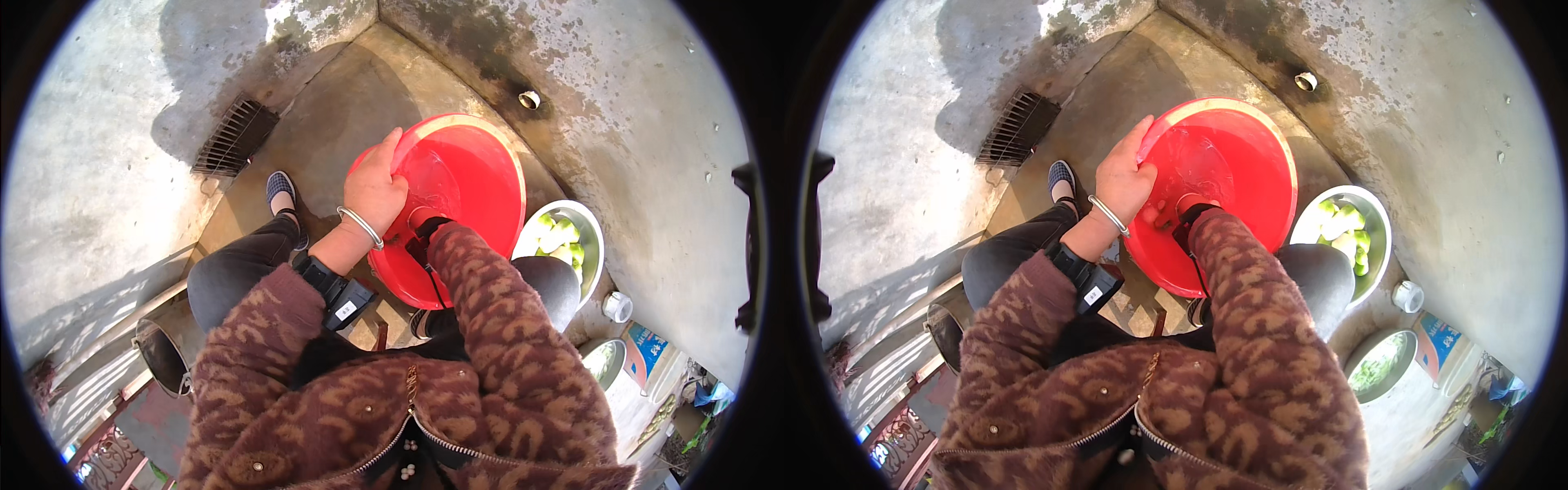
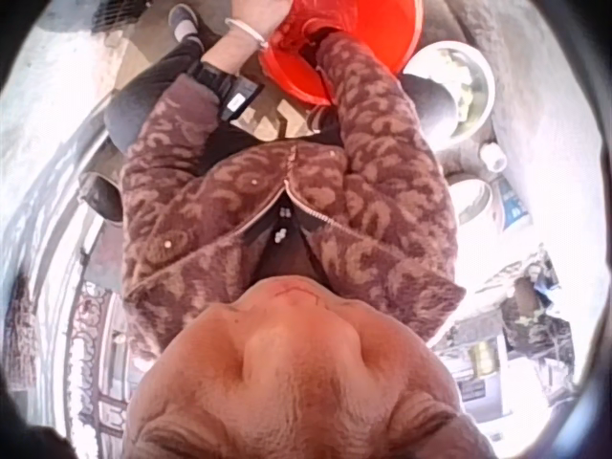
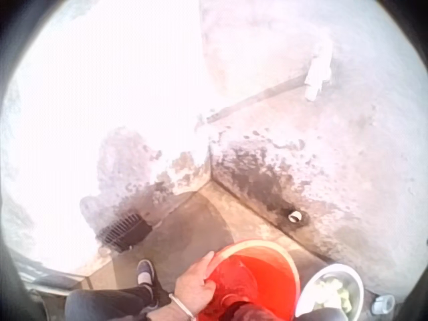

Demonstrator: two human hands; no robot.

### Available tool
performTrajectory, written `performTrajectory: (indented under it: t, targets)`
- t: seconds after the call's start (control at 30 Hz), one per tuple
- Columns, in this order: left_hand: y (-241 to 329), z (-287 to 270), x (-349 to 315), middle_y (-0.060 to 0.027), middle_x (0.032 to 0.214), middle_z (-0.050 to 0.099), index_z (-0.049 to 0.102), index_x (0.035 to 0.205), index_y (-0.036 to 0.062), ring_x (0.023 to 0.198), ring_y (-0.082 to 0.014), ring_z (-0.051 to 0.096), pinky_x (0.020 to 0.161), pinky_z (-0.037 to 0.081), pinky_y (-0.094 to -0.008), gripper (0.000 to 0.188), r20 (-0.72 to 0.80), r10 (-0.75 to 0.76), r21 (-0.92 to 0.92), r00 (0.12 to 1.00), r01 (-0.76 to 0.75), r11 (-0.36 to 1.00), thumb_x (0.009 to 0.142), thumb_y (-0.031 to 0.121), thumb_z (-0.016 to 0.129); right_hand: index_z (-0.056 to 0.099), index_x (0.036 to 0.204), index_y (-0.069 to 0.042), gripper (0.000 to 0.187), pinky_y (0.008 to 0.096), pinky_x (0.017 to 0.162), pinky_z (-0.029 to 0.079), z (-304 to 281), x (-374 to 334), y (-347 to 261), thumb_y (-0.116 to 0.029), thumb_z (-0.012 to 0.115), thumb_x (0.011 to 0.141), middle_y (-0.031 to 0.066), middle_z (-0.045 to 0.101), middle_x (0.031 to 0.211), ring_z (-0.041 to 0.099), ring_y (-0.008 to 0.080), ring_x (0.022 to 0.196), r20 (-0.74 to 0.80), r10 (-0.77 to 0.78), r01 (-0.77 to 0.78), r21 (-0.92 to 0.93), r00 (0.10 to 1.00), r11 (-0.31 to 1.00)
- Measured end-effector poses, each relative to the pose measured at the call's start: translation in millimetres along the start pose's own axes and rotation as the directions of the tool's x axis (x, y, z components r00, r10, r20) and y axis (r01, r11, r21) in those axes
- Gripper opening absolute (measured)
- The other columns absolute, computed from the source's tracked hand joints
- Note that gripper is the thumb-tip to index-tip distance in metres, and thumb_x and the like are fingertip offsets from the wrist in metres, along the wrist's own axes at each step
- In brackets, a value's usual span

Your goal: The person washes small round vegetables in a red bucket, then transfers them to a white bowl. They rinse the bucket under a tap, wipe its interior, and refill it with water.

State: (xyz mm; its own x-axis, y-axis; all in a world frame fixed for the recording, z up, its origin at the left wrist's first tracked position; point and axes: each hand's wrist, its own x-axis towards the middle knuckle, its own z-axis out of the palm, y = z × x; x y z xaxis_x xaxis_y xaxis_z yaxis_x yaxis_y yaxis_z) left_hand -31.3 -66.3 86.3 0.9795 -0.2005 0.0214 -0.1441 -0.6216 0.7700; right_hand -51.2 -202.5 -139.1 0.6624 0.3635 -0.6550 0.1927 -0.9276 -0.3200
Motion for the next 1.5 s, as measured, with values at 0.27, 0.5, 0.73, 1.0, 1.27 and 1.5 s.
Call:
performTrajectory:
  t: [0.27, 0.5, 0.73, 1.0, 1.27, 1.5]
  targets:
    - [1, -3, -1, -0.0187, 0.126, 0.054, 0.047, 0.132, 0.0110, 0.116, -0.0321, 0.053, 0.098, 0.041, -0.0347, 0.059, 0.055, -0.083, -0.039, 0.995, 0.085, 0.996, 0.074, 0.004, 0.049, 0.060, 0.118, -0.014, 0.050, 0.0408, 0.091, 0.044, 5, -1, -16, -0.045, 0.062, 0.079, 0.0154, 0.063, 0.111, 0.057, 0.0339, 0.106, 0.007, 0.003, -0.003, 0.031, 1.000, 1.000]
    - [-3, -3, 1, -0.0187, 0.125, 0.054, 0.047, 0.132, 0.0106, 0.115, -0.0328, 0.052, 0.098, 0.041, -0.0354, 0.059, 0.004, -0.026, -0.030, 1.000, 0.026, 0.999, 0.074, 0.004, 0.049, 0.059, 0.118, -0.015, 0.050, 0.0409, 0.091, 0.044, 11, -3, -16, -0.045, 0.062, 0.078, 0.0151, 0.063, 0.111, 0.057, 0.0340, 0.106, 0.031, 0.014, -0.015, 0.035, 0.999, 0.999]
    - [-1, -1, 2, -0.0186, 0.123, 0.055, 0.048, 0.132, 0.0105, 0.112, -0.0330, 0.054, 0.096, 0.042, -0.0361, 0.058, 0.010, -0.041, -0.048, 0.999, 0.042, 0.998, 0.074, 0.003, 0.049, 0.059, 0.119, -0.016, 0.050, 0.0410, 0.091, 0.044, -10, -24, 6, -0.044, 0.063, 0.078, 0.0147, 0.063, 0.111, 0.057, 0.0341, 0.106, 0.112, 0.074, -0.086, 0.101, 0.991, 0.991]
    - [2, 5, 8, -0.0189, 0.122, 0.056, 0.047, 0.131, 0.0081, 0.111, -0.0328, 0.054, 0.094, 0.043, -0.0373, 0.057, 0.015, -0.010, 0.007, 1.000, 0.010, 1.000, 0.074, 0.004, 0.051, 0.061, 0.114, -0.015, 0.047, 0.0432, 0.085, 0.047, -111, -76, 16, -0.037, 0.066, 0.073, 0.0158, 0.065, 0.104, 0.060, 0.0357, 0.100, -0.002, -0.049, 0.046, -0.304, 0.999, 0.951]
    - [4, 5, 11, -0.0177, 0.122, 0.056, 0.046, 0.131, 0.0070, 0.111, -0.0323, 0.054, 0.095, 0.043, -0.0379, 0.056, 0.043, 0.017, 0.083, 0.999, -0.021, 0.996, 0.076, 0.007, 0.054, 0.056, 0.119, -0.020, 0.055, 0.0405, 0.082, 0.048, -160, -248, 111, -0.025, 0.073, 0.067, 0.0148, 0.066, 0.100, 0.062, 0.0332, 0.094, -0.366, 0.138, -0.083, 0.161, 0.920, 0.983]
    - [2, 6, 8, -0.0184, 0.121, 0.057, 0.047, 0.133, 0.0133, 0.110, -0.0320, 0.056, 0.094, 0.043, -0.0366, 0.058, 0.019, 0.018, 0.075, 1.000, -0.019, 0.997, 0.075, 0.007, 0.052, 0.060, 0.114, -0.012, 0.050, 0.0414, 0.089, 0.046, -143, -308, 167, -0.028, 0.073, 0.068, 0.0148, 0.064, 0.108, 0.058, 0.0333, 0.105, -0.227, 0.460, -0.461, 0.051, 0.858, 0.886]
